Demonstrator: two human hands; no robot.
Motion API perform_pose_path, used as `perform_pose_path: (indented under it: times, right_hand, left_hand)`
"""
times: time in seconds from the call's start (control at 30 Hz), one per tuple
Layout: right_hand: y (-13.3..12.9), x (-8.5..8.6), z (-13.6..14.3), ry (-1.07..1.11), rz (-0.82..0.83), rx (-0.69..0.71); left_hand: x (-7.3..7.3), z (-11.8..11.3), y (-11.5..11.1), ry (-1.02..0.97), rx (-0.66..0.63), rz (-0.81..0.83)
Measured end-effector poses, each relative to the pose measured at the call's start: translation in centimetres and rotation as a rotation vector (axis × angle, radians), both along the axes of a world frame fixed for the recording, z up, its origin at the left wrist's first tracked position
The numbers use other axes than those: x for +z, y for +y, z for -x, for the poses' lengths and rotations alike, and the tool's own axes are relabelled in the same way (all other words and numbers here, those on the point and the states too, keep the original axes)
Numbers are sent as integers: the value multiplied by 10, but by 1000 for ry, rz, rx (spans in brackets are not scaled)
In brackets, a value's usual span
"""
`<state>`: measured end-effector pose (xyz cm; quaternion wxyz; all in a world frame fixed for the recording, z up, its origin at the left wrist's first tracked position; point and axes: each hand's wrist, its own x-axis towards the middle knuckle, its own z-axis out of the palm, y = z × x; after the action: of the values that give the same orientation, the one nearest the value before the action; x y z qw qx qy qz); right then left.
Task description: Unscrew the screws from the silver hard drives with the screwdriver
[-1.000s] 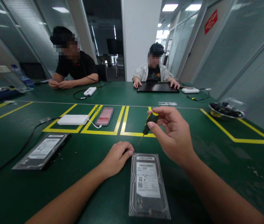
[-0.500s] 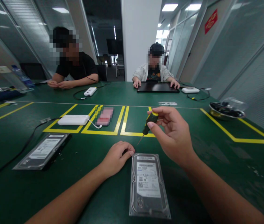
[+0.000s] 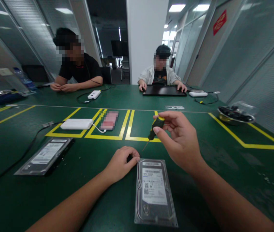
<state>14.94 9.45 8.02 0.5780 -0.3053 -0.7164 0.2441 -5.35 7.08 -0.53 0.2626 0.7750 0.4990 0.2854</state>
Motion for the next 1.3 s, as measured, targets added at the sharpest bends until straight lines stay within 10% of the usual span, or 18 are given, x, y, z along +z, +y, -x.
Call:
perform_pose_path:
  times: [1.3]
  right_hand:
    - [-3,-17,11,-195,25,9]
  left_hand:
    - [-3,3,-5,-37,2,0]
